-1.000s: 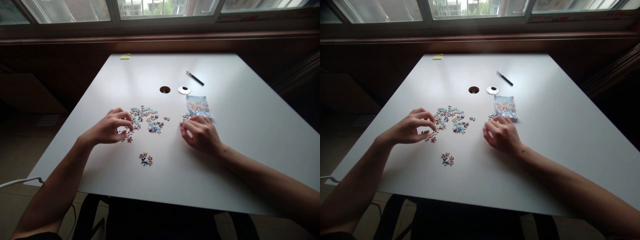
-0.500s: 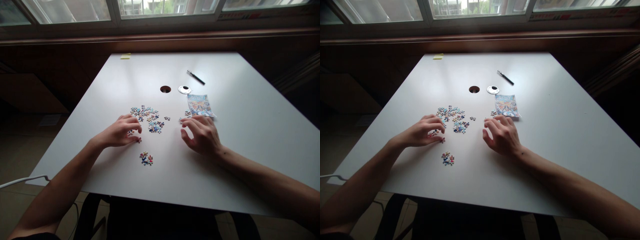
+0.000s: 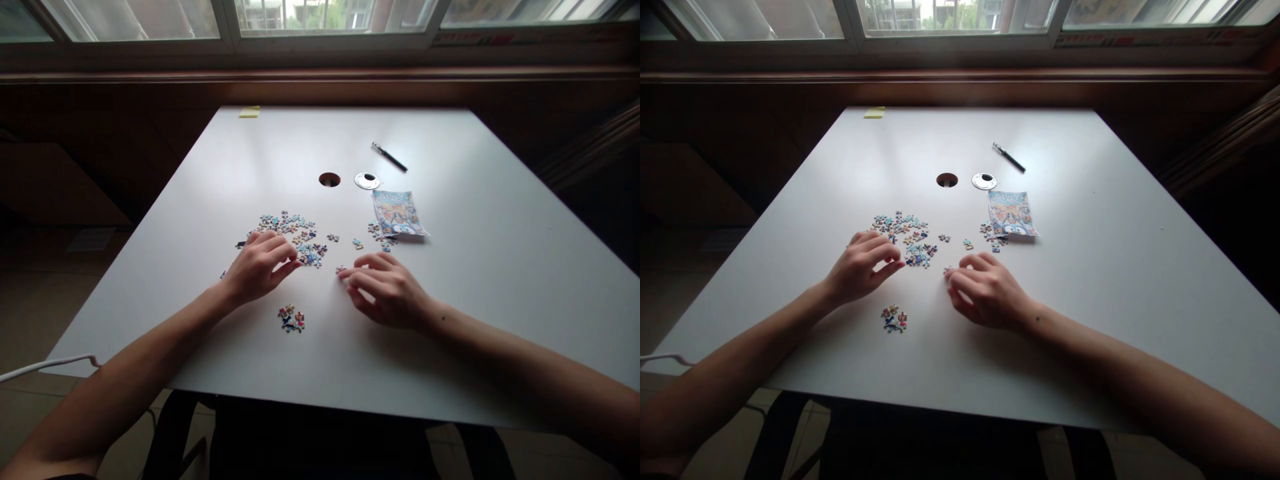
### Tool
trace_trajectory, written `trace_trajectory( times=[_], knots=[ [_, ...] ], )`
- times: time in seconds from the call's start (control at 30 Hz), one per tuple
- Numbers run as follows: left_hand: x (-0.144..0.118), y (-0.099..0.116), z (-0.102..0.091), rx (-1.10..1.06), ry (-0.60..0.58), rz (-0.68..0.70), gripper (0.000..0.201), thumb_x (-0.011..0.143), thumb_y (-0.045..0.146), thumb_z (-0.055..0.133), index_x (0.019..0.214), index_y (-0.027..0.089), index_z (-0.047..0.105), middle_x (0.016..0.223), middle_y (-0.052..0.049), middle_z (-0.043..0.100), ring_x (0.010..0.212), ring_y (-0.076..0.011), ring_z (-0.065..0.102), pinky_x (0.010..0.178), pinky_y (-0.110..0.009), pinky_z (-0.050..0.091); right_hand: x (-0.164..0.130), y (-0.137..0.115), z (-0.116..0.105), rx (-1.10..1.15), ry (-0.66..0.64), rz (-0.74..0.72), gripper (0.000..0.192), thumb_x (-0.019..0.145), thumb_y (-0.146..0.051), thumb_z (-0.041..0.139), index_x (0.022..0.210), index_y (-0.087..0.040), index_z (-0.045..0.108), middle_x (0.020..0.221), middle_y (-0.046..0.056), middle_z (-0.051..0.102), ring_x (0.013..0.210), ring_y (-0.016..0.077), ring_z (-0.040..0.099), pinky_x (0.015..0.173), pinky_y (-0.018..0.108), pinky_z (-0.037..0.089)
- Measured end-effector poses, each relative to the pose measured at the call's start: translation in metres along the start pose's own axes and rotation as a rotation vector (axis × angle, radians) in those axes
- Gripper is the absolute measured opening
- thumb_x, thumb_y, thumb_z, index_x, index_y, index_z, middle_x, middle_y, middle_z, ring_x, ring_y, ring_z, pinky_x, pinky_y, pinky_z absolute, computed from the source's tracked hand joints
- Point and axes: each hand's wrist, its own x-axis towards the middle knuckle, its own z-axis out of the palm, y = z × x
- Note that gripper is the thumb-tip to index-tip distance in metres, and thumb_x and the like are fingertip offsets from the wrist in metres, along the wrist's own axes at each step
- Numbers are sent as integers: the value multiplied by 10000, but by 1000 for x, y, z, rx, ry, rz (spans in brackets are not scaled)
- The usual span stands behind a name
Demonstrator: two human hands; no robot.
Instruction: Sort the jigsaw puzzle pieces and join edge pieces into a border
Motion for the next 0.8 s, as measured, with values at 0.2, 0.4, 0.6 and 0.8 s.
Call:
trace_trajectory(
  times=[0.2, 0.4, 0.6, 0.8],
  knots=[
    [-2, -14, -14, 32, 77, -102, 155, 953, 280, 572, 821, 201, 594, 781, -12, 647, 824, -186, 555, 827, -355, 380, -4, 33, 2, -255, 78, 300, 79, 888, -191, 555, 823, -204, 599, 862, 57, 731, 859, 240, 620, 811, 389, 429],
    [-4, -43, -42, -16, -108, -68, 77, 894, 227, 579, 872, 210, 650, 860, -22, 676, 867, -191, 579, 858, -353, 406, -5, 30, 4, -264, 111, 325, 35, 880, -210, 569, 847, -209, 582, 871, 57, 722, 864, 248, 620, 797, 384, 425],
    [-9, -65, -67, -166, -397, -50, 84, 807, 201, 622, 812, 236, 698, 898, -7, 682, 911, -177, 588, 901, -310, 424, -7, 33, 6, -249, 115, 337, 50, 866, -205, 572, 913, -200, 587, 935, 74, 715, 908, 258, 635, 817, 390, 434],
    [-11, -62, -69, -217, -550, -62, 76, 803, 247, 661, 871, 253, 693, 961, -10, 669, 989, -189, 557, 885, -285, 433, -7, 34, 6, -243, 120, 307, 73, 855, -192, 578, 927, -204, 575, 995, 82, 694, 948, 265, 621, 806, 388, 434]
  ],
)
